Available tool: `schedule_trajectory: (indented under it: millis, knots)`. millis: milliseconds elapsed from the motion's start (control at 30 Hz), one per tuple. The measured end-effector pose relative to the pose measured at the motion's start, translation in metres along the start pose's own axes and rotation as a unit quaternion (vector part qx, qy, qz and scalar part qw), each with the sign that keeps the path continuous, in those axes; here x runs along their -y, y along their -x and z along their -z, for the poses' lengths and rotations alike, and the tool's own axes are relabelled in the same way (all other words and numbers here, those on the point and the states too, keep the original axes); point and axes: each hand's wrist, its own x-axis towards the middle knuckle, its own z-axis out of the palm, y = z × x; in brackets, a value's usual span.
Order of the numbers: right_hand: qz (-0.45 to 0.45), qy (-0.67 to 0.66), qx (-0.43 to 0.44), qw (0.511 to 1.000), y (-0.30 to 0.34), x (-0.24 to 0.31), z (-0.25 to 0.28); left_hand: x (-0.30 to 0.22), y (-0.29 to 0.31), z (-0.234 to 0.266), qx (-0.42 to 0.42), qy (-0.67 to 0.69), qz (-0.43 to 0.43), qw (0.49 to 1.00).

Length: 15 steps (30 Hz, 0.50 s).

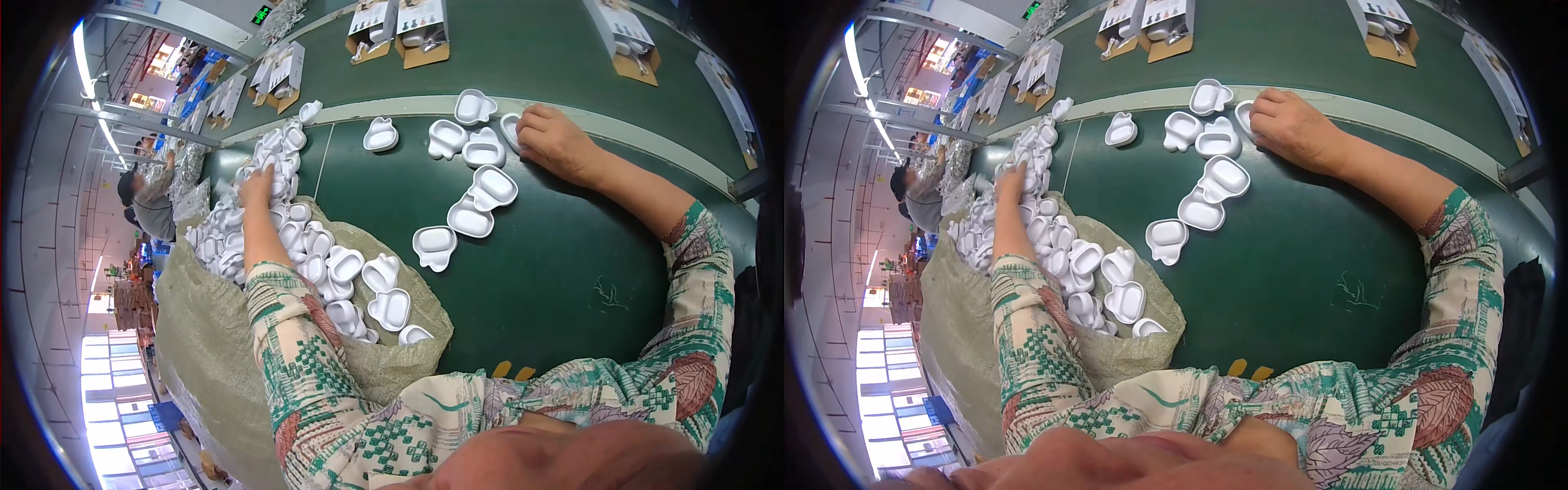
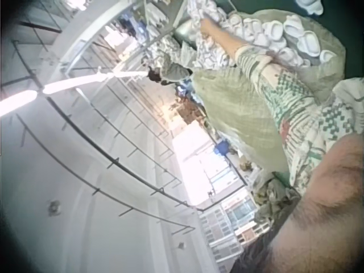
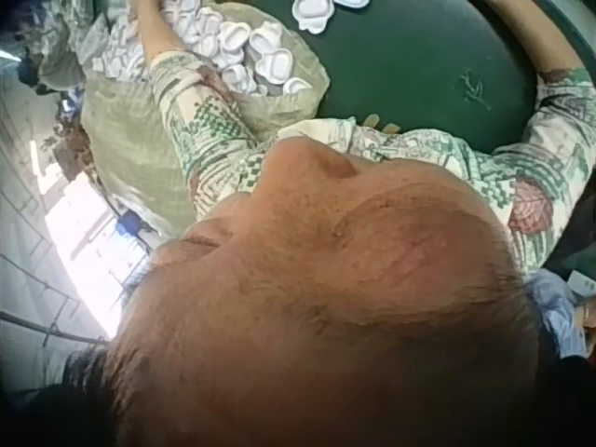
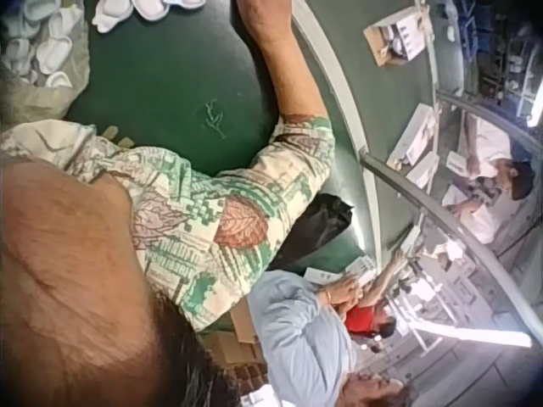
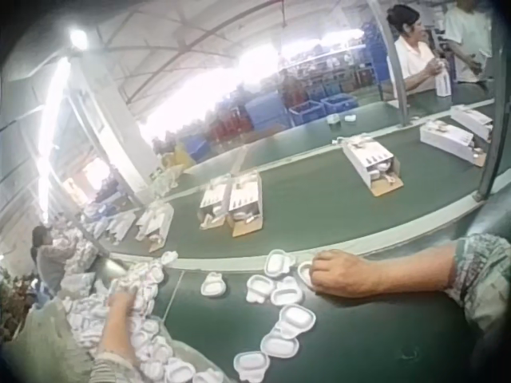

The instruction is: The person picks up white plastic components from a pile, arranges them on a conveyor belt, and inserts them into cardboard boxes.

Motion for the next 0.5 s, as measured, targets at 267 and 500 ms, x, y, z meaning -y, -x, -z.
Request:
schedule_trajectory:
  millis: [267,500]
  knots:
    - [-0.011,-0.016,-0.003,1.000,0.010,-0.006,-0.003,-0.122,0.056,-0.011,0.014,0.107,-0.133,0.985]
    - [-0.012,0.014,0.000,1.000,0.016,-0.017,-0.005,-0.210,0.151,-0.023,-0.084,0.212,-0.269,0.936]
